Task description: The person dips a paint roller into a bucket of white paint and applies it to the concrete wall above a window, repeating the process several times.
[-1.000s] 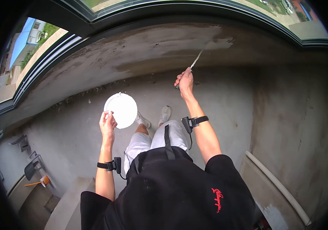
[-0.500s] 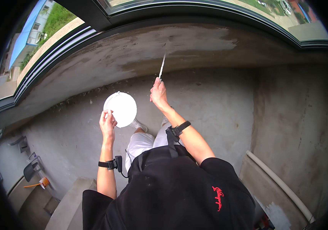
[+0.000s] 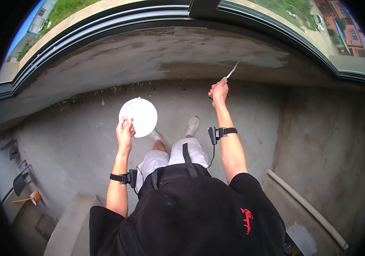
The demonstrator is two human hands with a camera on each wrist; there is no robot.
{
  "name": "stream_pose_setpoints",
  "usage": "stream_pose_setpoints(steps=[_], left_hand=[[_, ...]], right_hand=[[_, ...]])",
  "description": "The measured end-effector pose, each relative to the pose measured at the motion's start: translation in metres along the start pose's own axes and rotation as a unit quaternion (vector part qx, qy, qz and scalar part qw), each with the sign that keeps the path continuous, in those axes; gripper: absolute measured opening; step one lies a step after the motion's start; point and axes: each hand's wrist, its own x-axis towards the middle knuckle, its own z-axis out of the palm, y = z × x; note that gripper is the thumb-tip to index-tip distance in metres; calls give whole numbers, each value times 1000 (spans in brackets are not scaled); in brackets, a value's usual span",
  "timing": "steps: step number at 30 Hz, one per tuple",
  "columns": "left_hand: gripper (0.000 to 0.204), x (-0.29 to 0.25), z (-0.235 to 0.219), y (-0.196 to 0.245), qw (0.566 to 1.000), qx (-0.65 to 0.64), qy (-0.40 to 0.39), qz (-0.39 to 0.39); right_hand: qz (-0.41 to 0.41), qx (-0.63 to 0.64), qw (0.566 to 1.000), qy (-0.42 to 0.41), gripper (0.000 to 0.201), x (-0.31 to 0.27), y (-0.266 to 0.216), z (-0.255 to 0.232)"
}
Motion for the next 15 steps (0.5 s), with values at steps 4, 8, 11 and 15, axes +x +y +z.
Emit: stream_pose_setpoints(steps=[4, 8, 11, 15], left_hand=[[16, 1, -2, -7, 1000, 11, -3, 9], [18, -2, -7, -9, 1000, 17, 5, 23], [19, -1, -7, -9, 999, 20, 7, 28], [19, -2, -9, -7, 999, 9, 21, 29]], right_hand=[[-6, 0, 1000, -30, 49, -25, 20, 28], [-13, -16, 996, -91, 50, -57, 35, 53], [-15, -29, 993, -110, 50, -68, 50, 74], [-12, -69, 988, -138, 47, -92, 57, 99]])
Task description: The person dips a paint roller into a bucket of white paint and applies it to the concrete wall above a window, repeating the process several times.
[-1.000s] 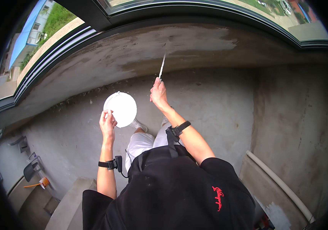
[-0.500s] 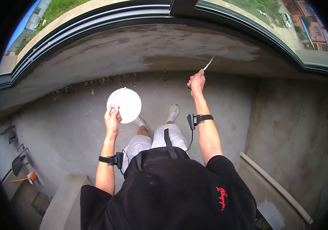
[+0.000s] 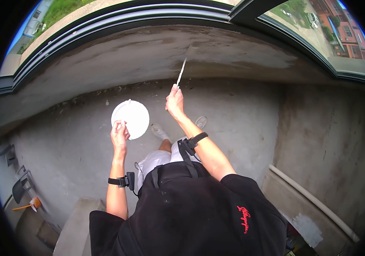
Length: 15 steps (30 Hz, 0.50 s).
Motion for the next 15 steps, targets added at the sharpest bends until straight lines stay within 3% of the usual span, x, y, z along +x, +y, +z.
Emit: stream_pose_setpoints(steps=[2, 4, 6, 8, 10, 15], left_hand=[[19, 0, -3, 0, 1000, -3, 4, -3], [19, -1, -4, 0, 1000, -6, 4, 11], [19, 1, -7, -3, 1000, -8, 4, 13], [18, 1, -8, -4, 1000, -11, 4, 17], [18, 0, -5, -1, 1000, -8, 6, 9], [18, 1, -5, -2, 1000, -8, 14, 2]], right_hand=[[8, -7, 1000, -8, 47, 4, 14, 14], [-74, -96, 992, 17, 48, 22, 49, 28], [-59, -111, 992, 18, 50, 14, 42, 31], [-127, -222, 966, 38, 51, 3, 32, 29], [-87, -215, 973, 3, 50, -5, 16, 14], [-121, -317, 936, 97, 45, 5, 23, -29]])
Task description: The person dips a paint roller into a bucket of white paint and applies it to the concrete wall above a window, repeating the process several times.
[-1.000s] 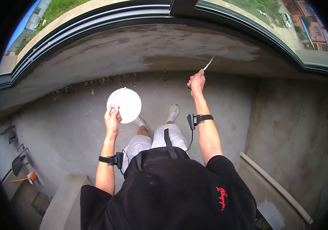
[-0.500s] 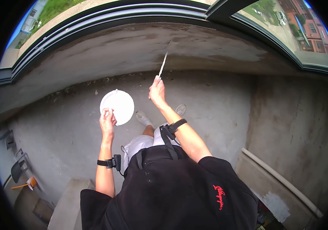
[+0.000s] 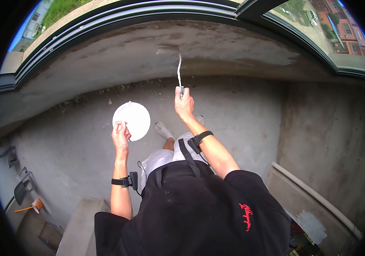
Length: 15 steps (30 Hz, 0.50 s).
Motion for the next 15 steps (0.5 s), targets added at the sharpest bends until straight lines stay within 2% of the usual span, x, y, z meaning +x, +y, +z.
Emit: stream_pose_setpoints(steps=[3, 5, 7, 9, 15], left_hand=[[18, 2, 0, -1, 1000, -1, 6, 2], [19, -1, 0, -1, 1000, -2, 5, -3], [20, 2, -3, -5, 1000, 9, 7, -3], [16, 3, -1, -6, 1000, 11, 9, -13], [19, 3, 8, 1, 999, 22, 30, -32]], right_hand=[[19, -1, 1000, 19, 44, 16, 32, -13], [-11, 1, 997, 76, 44, 27, 60, -20], [-5, 19, 997, 70, 42, 38, 73, -29], [-6, 73, 996, 59, 43, 53, 81, -29], [-17, 68, 996, 53, 39, 81, 70, -23]])
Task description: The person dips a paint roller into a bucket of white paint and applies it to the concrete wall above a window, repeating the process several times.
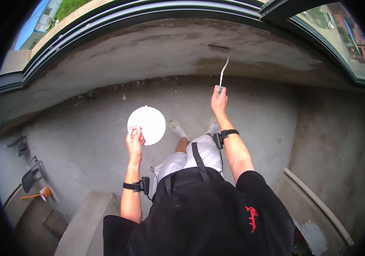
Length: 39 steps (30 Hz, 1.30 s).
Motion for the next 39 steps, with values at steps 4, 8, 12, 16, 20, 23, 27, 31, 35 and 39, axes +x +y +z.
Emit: stream_pose_setpoints(steps=[4, 8, 12, 16, 20, 23, 27, 31, 35, 39], left_hand=[[19, 2, -5, -10, 1000, -4, -4, -3], [19, 2, -1, -6, 1000, 6, -9, -3], [19, 1, -11, -12, 1000, -6, -20, 18], [20, 0, -9, -12, 1000, 2, -24, 20], [21, 0, -9, -12, 999, 5, -28, 26], [20, 0, -10, -13, 999, 4, -31, 31], [20, 0, -10, -15, 999, 4, -30, 29], [16, 1, -9, -12, 999, -8, -25, 21], [17, 4, -4, -9, 999, -24, -31, 28], [15, 0, -8, -6, 998, -40, -37, 31]], right_hand=[[-8, 8, 1000, 2, 36, -6, -6, -6], [-39, 8, 999, 18, 35, -3, -21, -24], [-55, -18, 998, 30, 35, -14, -29, -24], [3, -59, 998, 4, 38, -19, -15, -10], [66, -124, 988, -68, 46, -11, -2, 2], [88, -148, 981, -86, 49, -1, 4, 8], [96, -166, 976, -107, 51, 7, 8, 11], [101, -114, 985, -87, 52, -5, -10, -2], [56, -67, 995, -41, 48, -21, -45, -36], [11, -62, 997, -35, 45, -24, -65, -66]])
